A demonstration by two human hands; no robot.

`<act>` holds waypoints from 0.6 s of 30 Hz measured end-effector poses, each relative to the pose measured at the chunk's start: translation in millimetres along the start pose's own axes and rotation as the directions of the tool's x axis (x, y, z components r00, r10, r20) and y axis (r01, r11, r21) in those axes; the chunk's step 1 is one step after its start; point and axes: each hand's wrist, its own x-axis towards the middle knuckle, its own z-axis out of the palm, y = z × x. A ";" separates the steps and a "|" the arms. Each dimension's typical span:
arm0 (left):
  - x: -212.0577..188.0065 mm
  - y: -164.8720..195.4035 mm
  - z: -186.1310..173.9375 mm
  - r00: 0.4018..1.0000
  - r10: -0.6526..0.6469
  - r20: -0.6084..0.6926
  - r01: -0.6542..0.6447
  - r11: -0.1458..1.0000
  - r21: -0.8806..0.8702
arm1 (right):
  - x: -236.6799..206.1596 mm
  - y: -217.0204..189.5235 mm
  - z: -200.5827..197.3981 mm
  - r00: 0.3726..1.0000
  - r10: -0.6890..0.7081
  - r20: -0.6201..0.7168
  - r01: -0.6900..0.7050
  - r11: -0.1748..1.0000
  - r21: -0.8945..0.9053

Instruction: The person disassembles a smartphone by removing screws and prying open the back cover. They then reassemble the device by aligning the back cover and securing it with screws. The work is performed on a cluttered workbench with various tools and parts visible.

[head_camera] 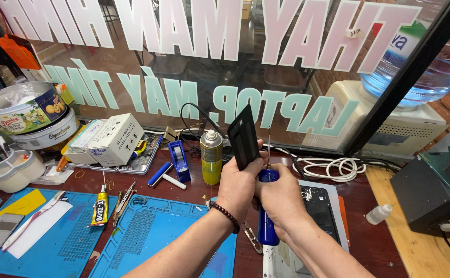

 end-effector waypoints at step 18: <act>16.8 62.4 -57.8 0.911 -0.404 0.089 0.344 0.622 -0.703 | -17.7 -2.0 -32.8 0.984 -0.013 0.177 0.046 0.983 -0.179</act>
